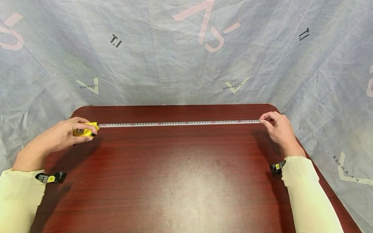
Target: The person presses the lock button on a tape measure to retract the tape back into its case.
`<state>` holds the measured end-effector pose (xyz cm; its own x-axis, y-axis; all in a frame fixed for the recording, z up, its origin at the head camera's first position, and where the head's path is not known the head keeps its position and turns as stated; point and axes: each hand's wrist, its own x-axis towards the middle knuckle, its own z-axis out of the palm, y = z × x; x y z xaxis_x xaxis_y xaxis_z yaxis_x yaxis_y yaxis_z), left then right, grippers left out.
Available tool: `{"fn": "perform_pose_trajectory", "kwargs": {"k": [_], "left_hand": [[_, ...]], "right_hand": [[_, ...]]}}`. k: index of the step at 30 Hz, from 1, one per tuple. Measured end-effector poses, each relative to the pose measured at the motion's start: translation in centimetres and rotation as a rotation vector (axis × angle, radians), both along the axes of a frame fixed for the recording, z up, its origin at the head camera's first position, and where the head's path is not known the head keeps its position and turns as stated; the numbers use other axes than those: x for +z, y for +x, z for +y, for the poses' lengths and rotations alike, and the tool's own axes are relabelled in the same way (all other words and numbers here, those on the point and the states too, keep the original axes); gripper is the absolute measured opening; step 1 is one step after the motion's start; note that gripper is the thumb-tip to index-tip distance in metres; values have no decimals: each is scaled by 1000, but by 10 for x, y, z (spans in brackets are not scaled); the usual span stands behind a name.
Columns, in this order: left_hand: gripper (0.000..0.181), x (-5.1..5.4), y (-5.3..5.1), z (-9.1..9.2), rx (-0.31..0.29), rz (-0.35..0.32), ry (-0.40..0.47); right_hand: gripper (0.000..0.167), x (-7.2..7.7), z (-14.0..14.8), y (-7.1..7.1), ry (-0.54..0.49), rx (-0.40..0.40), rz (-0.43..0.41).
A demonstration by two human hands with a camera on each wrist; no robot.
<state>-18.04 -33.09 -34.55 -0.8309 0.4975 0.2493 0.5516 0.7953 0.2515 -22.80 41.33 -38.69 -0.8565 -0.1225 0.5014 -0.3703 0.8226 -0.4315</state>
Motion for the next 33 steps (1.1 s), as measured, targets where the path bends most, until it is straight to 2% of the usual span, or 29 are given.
{"fn": "perform_pose_trajectory", "kwargs": {"k": [6, 12, 21, 33], "left_hand": [[36, -1, -1, 0, -2, -1, 11], [35, -1, 1, 0, 2, -11, 9], [39, 3, 3, 0, 52, -98, 13], [40, 2, 3, 0, 47, -88, 14]], "right_hand": [[11, -3, 0, -1, -15, 29, 26], [9, -4, 1, -1, -8, 8, 8], [9, -5, 1, 0, -18, 24, 10], [10, -5, 2, -1, -29, 33, 22]]}}
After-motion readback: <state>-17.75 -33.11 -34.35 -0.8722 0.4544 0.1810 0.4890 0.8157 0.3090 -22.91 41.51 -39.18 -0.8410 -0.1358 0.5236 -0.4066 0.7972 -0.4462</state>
